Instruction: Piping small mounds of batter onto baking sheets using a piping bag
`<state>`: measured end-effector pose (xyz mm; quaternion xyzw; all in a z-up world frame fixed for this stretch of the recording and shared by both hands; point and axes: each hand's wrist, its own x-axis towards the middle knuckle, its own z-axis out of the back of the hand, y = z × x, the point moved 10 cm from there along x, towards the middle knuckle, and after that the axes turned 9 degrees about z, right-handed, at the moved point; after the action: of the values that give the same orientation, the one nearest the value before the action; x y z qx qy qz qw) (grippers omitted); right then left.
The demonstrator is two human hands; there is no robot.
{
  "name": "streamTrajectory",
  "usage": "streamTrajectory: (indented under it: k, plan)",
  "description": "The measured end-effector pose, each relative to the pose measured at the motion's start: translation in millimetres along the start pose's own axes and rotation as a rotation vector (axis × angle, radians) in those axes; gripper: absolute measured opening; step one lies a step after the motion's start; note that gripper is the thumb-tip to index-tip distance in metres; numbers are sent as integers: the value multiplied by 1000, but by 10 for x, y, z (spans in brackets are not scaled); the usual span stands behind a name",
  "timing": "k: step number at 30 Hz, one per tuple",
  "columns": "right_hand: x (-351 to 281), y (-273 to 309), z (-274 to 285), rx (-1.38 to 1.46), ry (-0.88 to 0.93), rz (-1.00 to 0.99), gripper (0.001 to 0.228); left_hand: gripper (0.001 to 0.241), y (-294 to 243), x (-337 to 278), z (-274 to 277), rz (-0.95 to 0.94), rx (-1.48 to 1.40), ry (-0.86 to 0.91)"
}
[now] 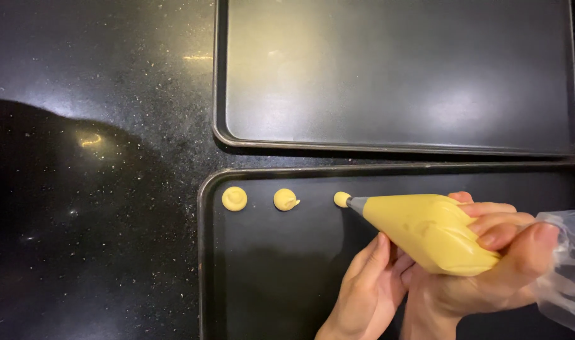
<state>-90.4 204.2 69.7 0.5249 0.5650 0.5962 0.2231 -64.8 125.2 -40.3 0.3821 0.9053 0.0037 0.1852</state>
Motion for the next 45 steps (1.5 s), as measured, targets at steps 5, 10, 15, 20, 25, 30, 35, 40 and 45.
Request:
streamTrajectory:
  k: [5,10,15,20,25,30,35,40,45]
  plan:
    - [0,1,4,42,-6,-9,45,39,8,12,-22,-6,-14,17]
    - [-20,0,-20,91,-30,-42,44,34,48,43,90,-36,-63,15]
    - [-35,-14,-46,75,-64,-95,42,37,-33,7,-20,-31,9,15]
    - [45,-194,-26,126,-113,-287,37,43,-127,6,-120,-69,94,31]
    - [197,-492,37,229,-70,-438,37,43,-251,-10,-348,-126,180,93]
    - [168,-274,-16,75,-168,-294,37,51,-123,98,-259,-73,209,70]
    - [258,-425,64,171,-73,-339,37,57,-117,121,-315,-80,209,51]
    - [590,-578,371,412,145,-353,33,72,-35,182,-559,-66,262,45]
    - [821,-419,624,183,-69,-172,27,48,494,547,-267,61,129,91]
